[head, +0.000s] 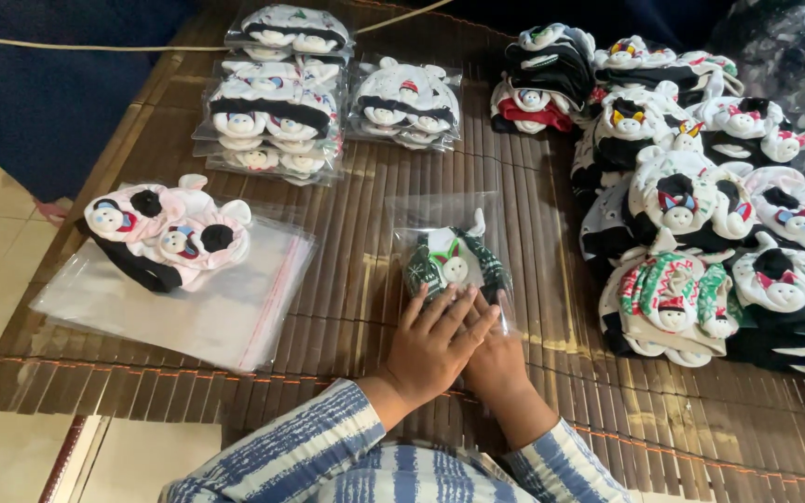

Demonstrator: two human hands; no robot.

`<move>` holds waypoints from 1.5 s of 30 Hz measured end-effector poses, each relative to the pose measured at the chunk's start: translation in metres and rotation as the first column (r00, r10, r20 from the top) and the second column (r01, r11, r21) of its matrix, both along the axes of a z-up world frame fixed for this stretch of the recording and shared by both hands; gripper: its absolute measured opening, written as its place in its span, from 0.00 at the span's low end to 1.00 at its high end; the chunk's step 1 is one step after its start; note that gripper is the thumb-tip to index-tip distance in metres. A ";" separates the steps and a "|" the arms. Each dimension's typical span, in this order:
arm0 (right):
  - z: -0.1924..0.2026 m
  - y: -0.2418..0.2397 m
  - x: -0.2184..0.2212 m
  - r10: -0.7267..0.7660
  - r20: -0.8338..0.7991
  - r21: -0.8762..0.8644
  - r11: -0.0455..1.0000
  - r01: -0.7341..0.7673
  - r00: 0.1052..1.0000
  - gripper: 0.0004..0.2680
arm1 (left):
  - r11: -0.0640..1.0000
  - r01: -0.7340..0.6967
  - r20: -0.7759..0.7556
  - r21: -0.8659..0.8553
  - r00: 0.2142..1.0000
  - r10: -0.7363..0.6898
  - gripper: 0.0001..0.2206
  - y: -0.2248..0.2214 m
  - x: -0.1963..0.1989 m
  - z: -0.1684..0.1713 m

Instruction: Packaging baby hats into individual plastic bags at a manual workstation.

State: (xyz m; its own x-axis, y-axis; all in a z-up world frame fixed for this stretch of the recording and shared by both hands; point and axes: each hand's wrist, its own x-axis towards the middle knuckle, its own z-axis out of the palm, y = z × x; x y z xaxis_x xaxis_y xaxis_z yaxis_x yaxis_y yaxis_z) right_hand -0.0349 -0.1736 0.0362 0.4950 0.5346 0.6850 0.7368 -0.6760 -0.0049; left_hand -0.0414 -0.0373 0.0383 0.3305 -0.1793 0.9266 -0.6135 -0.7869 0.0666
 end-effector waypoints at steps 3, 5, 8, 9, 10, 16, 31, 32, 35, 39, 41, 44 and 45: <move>-0.016 -0.006 0.005 -0.013 0.092 -0.072 0.997 0.020 0.996 0.16 | 1.000 -0.012 -0.014 0.028 1.000 0.012 0.16 -0.003 -0.001 -0.011; -0.048 -0.019 0.010 -0.290 0.043 -0.368 0.885 0.285 0.956 0.21 | 0.999 0.013 -0.035 0.036 0.999 -0.012 0.16 -0.007 0.002 -0.021; -0.074 -0.006 0.020 -0.395 0.045 -0.352 0.853 0.385 0.917 0.22 | 0.998 0.016 -0.032 0.059 0.999 -0.014 0.14 -0.014 0.004 -0.038; -0.082 -0.001 0.023 -0.399 0.044 -0.351 0.852 0.388 0.916 0.22 | 0.998 0.020 -0.032 0.060 0.999 -0.018 0.14 -0.014 0.001 -0.033; -0.091 0.004 0.027 -0.471 0.043 -0.339 0.823 0.457 0.881 0.22 | 0.998 0.027 -0.040 0.057 0.999 -0.025 0.14 -0.014 -0.002 -0.028; -0.081 0.012 0.054 -0.516 0.001 -0.337 0.806 0.486 0.857 0.24 | 0.997 0.030 -0.073 0.072 0.997 -0.025 0.15 -0.012 -0.002 -0.030; -0.065 0.012 0.048 -0.565 -0.043 -0.482 0.734 0.479 0.824 0.21 | 0.996 0.085 -0.084 0.025 0.993 -0.082 0.16 -0.005 0.001 -0.035; -0.064 0.017 0.050 -0.586 -0.125 -0.477 0.743 0.469 0.801 0.21 | 0.996 0.082 -0.100 0.028 0.992 -0.079 0.17 -0.004 0.000 -0.036; -0.044 0.031 0.053 -0.570 -0.136 -0.445 0.766 0.464 0.810 0.20 | 0.996 0.080 -0.115 0.026 0.990 -0.077 0.17 -0.001 -0.001 -0.028; -0.042 0.036 0.061 -0.553 -0.197 -0.391 0.802 0.452 0.810 0.19 | 0.997 0.076 -0.119 0.034 0.990 -0.071 0.17 0.001 0.001 -0.032; -0.044 0.037 0.060 -0.540 -0.234 -0.337 0.825 0.454 0.809 0.20 | 0.995 0.090 -0.142 0.041 0.986 -0.084 0.17 0.003 0.001 -0.032; -0.074 0.030 0.061 -0.596 -0.165 -0.323 0.785 0.528 0.786 0.22 | 0.995 0.094 -0.132 0.031 0.987 -0.089 0.16 0.003 0.002 -0.033; -0.077 0.027 0.059 -0.597 -0.166 -0.325 0.785 0.528 0.785 0.22 | 0.995 0.095 -0.134 0.030 0.987 -0.090 0.16 0.003 0.003 -0.033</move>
